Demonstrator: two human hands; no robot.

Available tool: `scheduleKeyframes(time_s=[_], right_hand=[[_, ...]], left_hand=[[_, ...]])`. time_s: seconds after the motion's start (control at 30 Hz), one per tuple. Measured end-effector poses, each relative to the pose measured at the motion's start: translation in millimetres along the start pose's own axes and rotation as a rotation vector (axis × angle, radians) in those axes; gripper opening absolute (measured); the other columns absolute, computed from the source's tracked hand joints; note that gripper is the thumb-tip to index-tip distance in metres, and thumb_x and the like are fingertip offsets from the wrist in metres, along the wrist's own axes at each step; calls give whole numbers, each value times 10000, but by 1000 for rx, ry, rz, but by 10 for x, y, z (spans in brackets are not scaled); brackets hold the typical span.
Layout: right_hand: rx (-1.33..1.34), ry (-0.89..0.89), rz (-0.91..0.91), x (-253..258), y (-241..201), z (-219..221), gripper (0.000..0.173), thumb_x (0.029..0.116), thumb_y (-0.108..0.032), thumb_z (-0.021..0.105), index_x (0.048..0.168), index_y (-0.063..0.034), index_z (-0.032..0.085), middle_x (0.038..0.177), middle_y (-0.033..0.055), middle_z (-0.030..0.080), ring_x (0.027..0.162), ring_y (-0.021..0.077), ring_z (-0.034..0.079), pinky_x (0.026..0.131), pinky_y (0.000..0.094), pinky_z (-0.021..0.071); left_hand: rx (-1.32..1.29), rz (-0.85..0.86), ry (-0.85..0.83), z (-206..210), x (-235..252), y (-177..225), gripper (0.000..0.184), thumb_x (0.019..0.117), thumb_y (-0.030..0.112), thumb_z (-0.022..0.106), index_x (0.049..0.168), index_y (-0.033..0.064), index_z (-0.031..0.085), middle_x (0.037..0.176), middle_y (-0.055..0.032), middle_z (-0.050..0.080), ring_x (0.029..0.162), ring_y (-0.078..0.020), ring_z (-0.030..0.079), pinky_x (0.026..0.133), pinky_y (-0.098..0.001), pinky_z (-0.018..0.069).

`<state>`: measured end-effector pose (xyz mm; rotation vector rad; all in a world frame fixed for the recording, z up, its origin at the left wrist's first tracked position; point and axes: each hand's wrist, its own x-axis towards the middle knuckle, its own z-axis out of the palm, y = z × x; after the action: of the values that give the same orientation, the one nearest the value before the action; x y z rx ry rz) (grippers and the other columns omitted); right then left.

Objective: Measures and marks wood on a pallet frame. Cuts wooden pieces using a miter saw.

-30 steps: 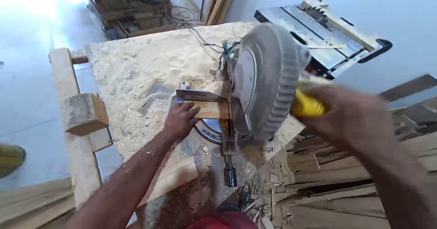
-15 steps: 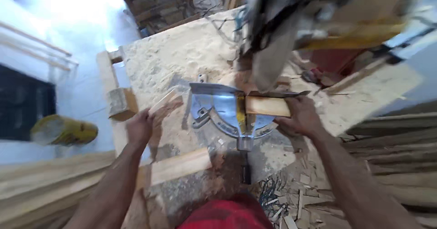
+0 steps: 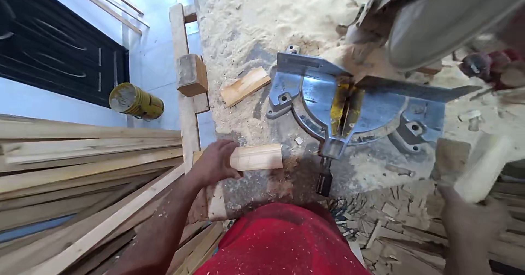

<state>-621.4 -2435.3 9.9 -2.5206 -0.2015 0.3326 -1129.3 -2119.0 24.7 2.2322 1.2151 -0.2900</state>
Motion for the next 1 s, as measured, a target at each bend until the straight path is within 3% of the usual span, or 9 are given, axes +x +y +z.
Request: scheduleKeyframes(time_s=[0.07, 0.17, 0.33, 0.43, 0.6, 0.7, 0.8, 0.9, 1.0], right_hand=[[-27, 9, -32, 226, -166, 64, 848, 831, -431, 827, 1412, 68, 464, 1323, 367, 551, 1209, 531, 557, 999, 717, 440], [-82, 11, -165, 449, -447, 187, 859, 859, -404, 791, 1475, 64, 418, 1455, 380, 444, 1339, 545, 458, 1080, 707, 390], [90, -65, -441, -289, -774, 156, 672, 981, -427, 647, 1438, 39, 487, 1421, 325, 513, 1297, 468, 534, 1065, 649, 443], [226, -338, -613, -1257, -1084, 347, 447, 962, -363, 688, 1225, -3, 650, 1068, 159, 709, 949, 266, 712, 835, 511, 610], [343, -1115, -385, -2010, -1460, 737, 689, 944, -513, 671, 1464, -90, 512, 1232, 61, 693, 1041, 153, 715, 914, 383, 620], [592, -1012, -110, -1688, -1476, 693, 360, 1010, -233, 646, 1291, -22, 568, 963, 134, 753, 765, 249, 760, 694, 413, 664], [435, -727, -133, -1040, -1564, 579, 366, 1015, -260, 652, 1319, -62, 603, 931, 130, 723, 687, 235, 703, 640, 425, 619], [356, -408, -207, -379, -1704, 525, 431, 996, -290, 655, 1354, -56, 601, 1139, 176, 693, 926, 303, 701, 821, 545, 591], [426, -150, -299, -253, -1826, 94, 456, 1013, -294, 612, 1391, -44, 556, 1238, 164, 662, 973, 276, 715, 843, 517, 617]], left_hand=[[203, 5, -60, 153, 31, 37, 1047, 667, 538, 918, 1550, 227, 449, 1531, -82, 501, 1445, -304, 431, 1199, -584, 320], [170, 25, 18, 25, 28, 125, 887, 741, 519, 875, 1493, 194, 536, 1440, -88, 586, 1343, -293, 534, 1144, -539, 414], [-963, 57, -112, -398, -156, 291, 519, 946, 487, 628, 1302, 111, 664, 1131, -120, 749, 976, -244, 738, 863, -449, 622], [-1659, 91, -229, -279, -66, 617, 809, 879, 757, 556, 1386, 126, 558, 1198, -221, 694, 996, -354, 721, 864, -503, 609], [-2070, 486, -162, 135, 345, 1340, 720, 1013, 620, 463, 1539, 131, 411, 1530, -218, 487, 1386, -402, 509, 1118, -570, 463], [-2054, 439, -58, 169, 467, 1682, 452, 1100, 417, 417, 1460, 156, 499, 1397, -142, 609, 1277, -297, 608, 1057, -516, 525], [-1851, 195, -49, 110, 717, 1870, 352, 1123, 247, 346, 1413, 126, 503, 1229, -153, 676, 1130, -298, 680, 989, -512, 561], [-1275, -24, -161, -61, 988, 1969, 386, 1126, 234, 400, 1442, 36, 500, 1187, -174, 725, 1020, -296, 741, 895, -460, 617], [-453, 166, 272, -215, 1123, 1895, 311, 1037, 325, 623, 1255, 118, 707, 1064, -56, 764, 962, -200, 738, 880, -482, 607]])
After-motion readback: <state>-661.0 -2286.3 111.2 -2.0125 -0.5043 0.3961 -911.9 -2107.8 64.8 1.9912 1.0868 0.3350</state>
